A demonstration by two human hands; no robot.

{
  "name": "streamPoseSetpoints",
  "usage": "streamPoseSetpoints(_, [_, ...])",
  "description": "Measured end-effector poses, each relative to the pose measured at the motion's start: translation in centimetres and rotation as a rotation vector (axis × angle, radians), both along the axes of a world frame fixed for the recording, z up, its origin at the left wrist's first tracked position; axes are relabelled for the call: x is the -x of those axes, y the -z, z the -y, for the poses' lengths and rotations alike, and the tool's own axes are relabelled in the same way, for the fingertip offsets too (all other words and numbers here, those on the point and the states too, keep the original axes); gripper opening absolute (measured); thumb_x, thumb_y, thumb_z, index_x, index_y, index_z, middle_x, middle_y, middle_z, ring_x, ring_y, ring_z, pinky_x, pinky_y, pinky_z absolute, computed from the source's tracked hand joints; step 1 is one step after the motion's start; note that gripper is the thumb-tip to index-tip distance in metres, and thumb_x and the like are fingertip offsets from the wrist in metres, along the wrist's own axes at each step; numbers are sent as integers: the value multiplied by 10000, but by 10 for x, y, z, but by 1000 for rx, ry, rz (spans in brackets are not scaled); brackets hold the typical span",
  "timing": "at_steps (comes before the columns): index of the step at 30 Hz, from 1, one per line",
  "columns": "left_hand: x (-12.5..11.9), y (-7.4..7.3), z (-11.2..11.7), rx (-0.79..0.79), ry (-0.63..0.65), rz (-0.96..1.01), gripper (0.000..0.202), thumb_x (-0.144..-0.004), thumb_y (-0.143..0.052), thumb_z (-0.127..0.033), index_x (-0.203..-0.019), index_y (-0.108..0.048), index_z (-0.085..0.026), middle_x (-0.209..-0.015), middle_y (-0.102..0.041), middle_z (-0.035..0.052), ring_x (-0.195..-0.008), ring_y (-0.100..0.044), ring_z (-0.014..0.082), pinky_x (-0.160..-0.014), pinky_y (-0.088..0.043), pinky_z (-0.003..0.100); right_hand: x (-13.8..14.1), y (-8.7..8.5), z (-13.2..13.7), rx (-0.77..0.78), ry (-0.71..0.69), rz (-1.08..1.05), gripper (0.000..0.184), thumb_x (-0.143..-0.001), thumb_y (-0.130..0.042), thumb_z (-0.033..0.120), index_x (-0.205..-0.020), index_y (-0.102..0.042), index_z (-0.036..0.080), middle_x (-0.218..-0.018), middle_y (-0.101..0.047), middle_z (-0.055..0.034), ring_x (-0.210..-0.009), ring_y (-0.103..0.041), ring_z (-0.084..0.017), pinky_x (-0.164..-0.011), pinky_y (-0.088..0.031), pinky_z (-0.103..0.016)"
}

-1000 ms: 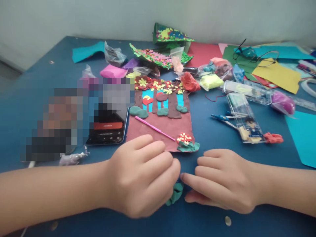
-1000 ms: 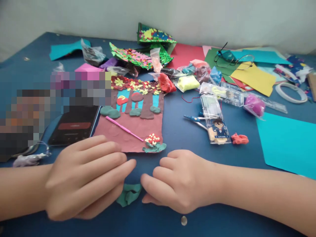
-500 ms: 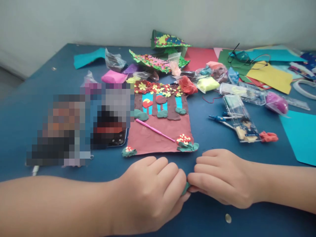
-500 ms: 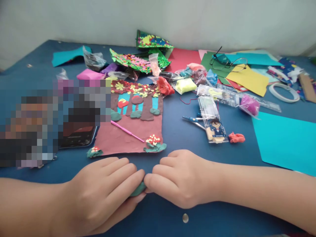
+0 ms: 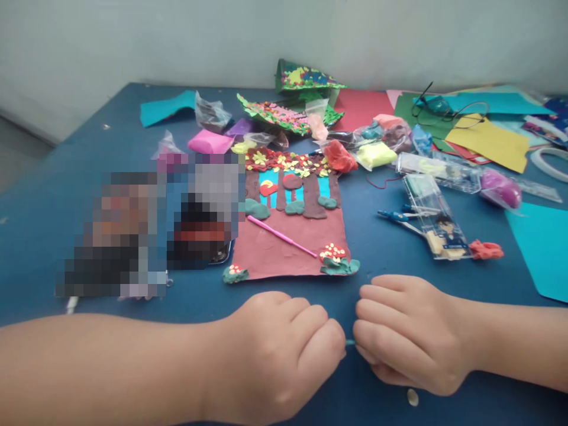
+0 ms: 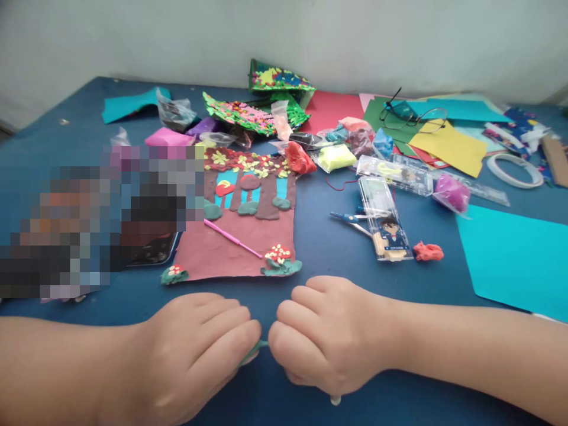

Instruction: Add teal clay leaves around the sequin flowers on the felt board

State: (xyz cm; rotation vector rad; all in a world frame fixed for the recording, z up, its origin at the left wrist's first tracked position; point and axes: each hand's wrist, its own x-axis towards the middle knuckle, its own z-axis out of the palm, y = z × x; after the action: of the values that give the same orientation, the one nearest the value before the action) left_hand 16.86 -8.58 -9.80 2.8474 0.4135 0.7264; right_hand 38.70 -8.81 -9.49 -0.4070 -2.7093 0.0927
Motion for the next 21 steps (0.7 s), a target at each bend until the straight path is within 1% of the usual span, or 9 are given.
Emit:
streamPoseSetpoints(2, [2,-1,0,7,28,-3,349,-906,-331,-67,-652,-556,-148,-551,-472,15,-476,-355,161,-430,-261,328,-2,4,1,-19,39,-85,290,-933,-354,141,-662,-433,206,-534,-368,37,-475,-328,-136,-450,-223,-300])
streamPoseSetpoints(4, [4,-1,0,-15,30,10,290,-867,-378,-67,-664,-571,-143,-537,-473,13,-471,-357,161,-422,-260,330,-4,7,1,-29,112,-205,311,-986,-306,185,-703,-432,206,-530,-393,35,-473,-356,-137,-445,-252,-302])
streamPoseSetpoints(6, [3,1,0,-81,3,67,241,-855,-404,-92,-727,-605,-128,-523,-459,5,-462,-354,163,-414,-237,331,-7,7,1,-3,183,-262,278,-1019,-315,227,-826,-504,163,-593,-521,2,-526,-469,-130,-480,-365,-284])
streamPoseSetpoints(8, [2,3,0,-139,-35,107,220,-867,-426,-147,-759,-617,-127,-536,-475,10,-467,-380,173,-420,-246,332,-9,4,-1,44,222,-195,186,-1002,-371,154,-996,-553,115,-758,-655,-47,-671,-598,-114,-593,-480,-242])
streamPoseSetpoints(10, [2,4,0,-128,-57,33,254,-889,-457,-228,-676,-579,-162,-542,-484,15,-477,-400,176,-430,-273,330,-11,0,-3,49,238,-160,181,-979,-406,99,-1068,-564,107,-876,-696,-72,-768,-642,-106,-673,-521,-216])
streamPoseSetpoints(12, [2,3,-1,-107,-81,-44,306,-909,-456,-280,-628,-535,-187,-538,-476,12,-483,-402,179,-429,-284,330,-11,-1,-3,15,242,-169,150,-967,-449,99,-1041,-579,105,-896,-704,-77,-773,-651,-110,-687,-534,-220])
streamPoseSetpoints(14, [2,2,-2,-106,-108,-69,311,-925,-433,-285,-645,-533,-191,-546,-478,11,-494,-409,185,-426,-296,333,-9,0,-3,-12,242,-189,101,-956,-486,100,-957,-586,108,-859,-703,-69,-738,-643,-109,-680,-535,-226])
streamPoseSetpoints(17, [3,1,-2,-116,-123,-58,310,-939,-418,-297,-677,-542,-186,-563,-490,12,-511,-427,189,-433,-317,332,-6,3,-2,-22,242,-213,121,-944,-509,84,-842,-561,125,-785,-683,-46,-676,-596,-94,-662,-519,-221])
streamPoseSetpoints(21, [4,0,-1,-124,-118,-55,305,-943,-416,-292,-694,-552,-178,-566,-488,10,-512,-426,186,-429,-320,329,-5,5,-1,-72,225,-209,96,-920,-555,78,-833,-555,118,-740,-657,-32,-664,-539,-98,-626,-482,-231])
